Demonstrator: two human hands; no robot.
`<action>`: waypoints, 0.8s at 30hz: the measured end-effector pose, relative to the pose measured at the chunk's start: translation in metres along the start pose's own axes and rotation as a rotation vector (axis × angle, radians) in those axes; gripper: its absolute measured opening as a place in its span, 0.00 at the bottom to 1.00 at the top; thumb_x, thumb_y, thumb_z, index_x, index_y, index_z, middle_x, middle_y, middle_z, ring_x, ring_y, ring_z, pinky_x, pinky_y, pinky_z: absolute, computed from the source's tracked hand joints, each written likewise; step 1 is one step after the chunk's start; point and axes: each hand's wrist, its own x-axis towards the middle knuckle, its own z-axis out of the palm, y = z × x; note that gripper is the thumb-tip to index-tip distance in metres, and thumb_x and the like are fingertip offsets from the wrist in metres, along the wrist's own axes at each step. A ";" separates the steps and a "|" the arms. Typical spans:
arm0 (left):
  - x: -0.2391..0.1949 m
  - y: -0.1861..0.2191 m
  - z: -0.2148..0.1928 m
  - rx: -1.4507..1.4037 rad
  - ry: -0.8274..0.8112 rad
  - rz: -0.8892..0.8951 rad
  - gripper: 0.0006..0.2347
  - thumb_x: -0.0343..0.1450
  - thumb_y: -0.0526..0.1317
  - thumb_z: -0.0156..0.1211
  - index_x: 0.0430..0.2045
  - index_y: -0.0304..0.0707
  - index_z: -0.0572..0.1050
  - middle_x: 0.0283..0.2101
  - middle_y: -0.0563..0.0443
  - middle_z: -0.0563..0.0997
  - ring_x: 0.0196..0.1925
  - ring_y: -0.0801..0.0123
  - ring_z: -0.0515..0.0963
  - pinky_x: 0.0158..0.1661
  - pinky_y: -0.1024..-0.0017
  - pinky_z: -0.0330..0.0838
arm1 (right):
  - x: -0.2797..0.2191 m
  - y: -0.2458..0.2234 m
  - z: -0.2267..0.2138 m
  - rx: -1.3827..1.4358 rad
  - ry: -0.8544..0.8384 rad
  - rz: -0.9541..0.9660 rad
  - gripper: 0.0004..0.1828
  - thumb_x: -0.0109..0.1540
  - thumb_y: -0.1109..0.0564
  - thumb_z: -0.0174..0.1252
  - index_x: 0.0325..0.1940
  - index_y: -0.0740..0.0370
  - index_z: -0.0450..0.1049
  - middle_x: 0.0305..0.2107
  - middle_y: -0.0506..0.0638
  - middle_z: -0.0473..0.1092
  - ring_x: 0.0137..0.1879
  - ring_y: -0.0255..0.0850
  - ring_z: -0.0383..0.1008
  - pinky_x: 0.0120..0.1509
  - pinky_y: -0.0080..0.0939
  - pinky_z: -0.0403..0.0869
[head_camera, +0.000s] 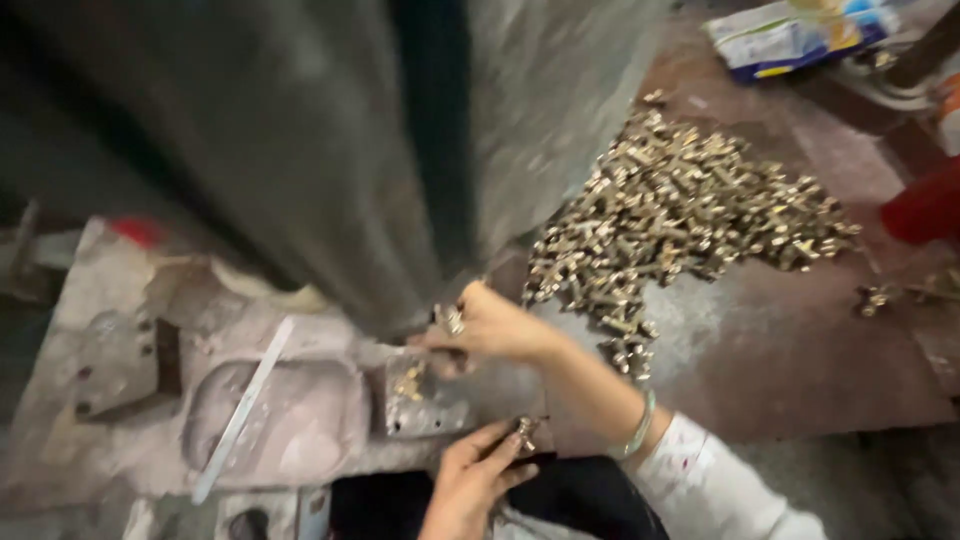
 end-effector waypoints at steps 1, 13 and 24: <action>-0.027 0.019 0.004 -0.004 0.020 -0.002 0.15 0.70 0.36 0.63 0.52 0.35 0.79 0.45 0.49 0.84 0.41 0.69 0.83 0.41 0.67 0.80 | 0.000 -0.008 0.001 0.013 -0.015 0.004 0.09 0.67 0.55 0.62 0.39 0.64 0.75 0.20 0.49 0.72 0.22 0.32 0.71 0.23 0.32 0.67; -0.054 0.088 0.007 1.642 0.295 1.444 0.21 0.59 0.34 0.59 0.48 0.38 0.78 0.48 0.45 0.78 0.51 0.51 0.79 0.49 0.58 0.77 | 0.004 -0.013 -0.013 -0.220 -0.002 0.214 0.15 0.60 0.49 0.64 0.48 0.56 0.79 0.30 0.44 0.79 0.26 0.32 0.76 0.27 0.31 0.74; -0.100 0.097 0.041 1.100 0.337 1.341 0.12 0.71 0.30 0.62 0.49 0.36 0.79 0.46 0.44 0.80 0.45 0.56 0.84 0.44 0.66 0.79 | -0.004 -0.031 0.007 -0.215 0.014 0.265 0.14 0.62 0.48 0.65 0.42 0.61 0.80 0.23 0.47 0.77 0.27 0.32 0.77 0.27 0.31 0.70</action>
